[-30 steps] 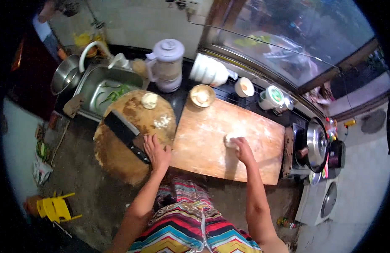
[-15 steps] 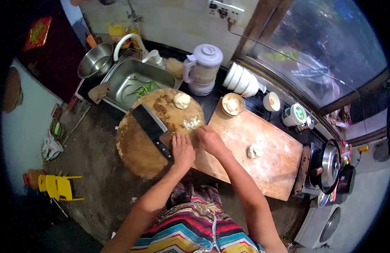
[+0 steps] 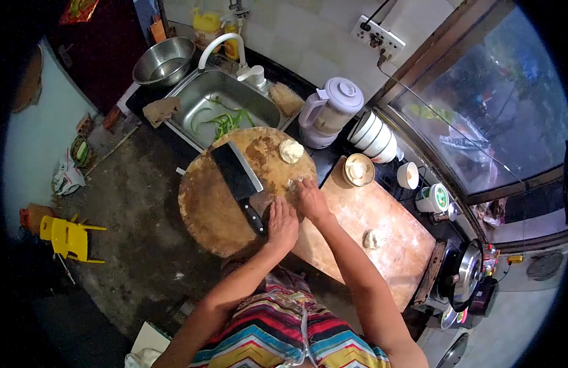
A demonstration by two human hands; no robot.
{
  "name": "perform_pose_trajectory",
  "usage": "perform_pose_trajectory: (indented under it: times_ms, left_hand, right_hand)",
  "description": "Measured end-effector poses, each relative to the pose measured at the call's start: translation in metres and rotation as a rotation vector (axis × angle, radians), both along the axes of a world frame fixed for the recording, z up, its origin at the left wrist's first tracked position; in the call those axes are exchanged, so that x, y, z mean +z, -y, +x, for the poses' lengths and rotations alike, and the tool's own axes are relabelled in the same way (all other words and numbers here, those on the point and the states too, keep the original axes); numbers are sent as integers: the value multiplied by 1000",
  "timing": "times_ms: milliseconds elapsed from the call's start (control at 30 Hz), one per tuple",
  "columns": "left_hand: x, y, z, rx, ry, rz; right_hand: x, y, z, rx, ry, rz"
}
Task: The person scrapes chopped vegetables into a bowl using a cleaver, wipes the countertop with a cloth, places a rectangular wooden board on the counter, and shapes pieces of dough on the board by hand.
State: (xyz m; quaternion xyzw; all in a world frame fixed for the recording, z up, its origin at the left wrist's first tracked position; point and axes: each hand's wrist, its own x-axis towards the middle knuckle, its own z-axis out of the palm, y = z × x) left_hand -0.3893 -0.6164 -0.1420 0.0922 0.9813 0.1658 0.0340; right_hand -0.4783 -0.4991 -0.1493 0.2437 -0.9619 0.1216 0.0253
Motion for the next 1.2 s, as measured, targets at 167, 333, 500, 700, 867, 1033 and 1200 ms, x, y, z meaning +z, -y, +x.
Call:
perform_pose_trajectory:
  times_ms: [167, 333, 500, 700, 867, 1033, 1200]
  left_hand:
    - [4, 0, 0, 33, -27, 134]
    - [9, 2, 1, 27, -26, 14]
    - [4, 0, 3, 57, -89, 59]
    - [-11, 2, 0, 55, -105, 131]
    - [10, 27, -2, 151, -55, 487]
    - [51, 66, 14, 725, -164, 299]
    - [45, 69, 9, 856, 210, 414]
  right_hand:
    - [23, -5, -38, -4, 467, -528]
    - [6, 22, -35, 21, 64, -164]
    - [6, 17, -23, 114, 5, -124]
    - [23, -6, -27, 154, 188, -176]
    - [17, -27, 4, -394, 613, -1032]
    - [3, -25, 21, -431, 625, -1317]
    - [7, -26, 31, -476, 638, -1424]
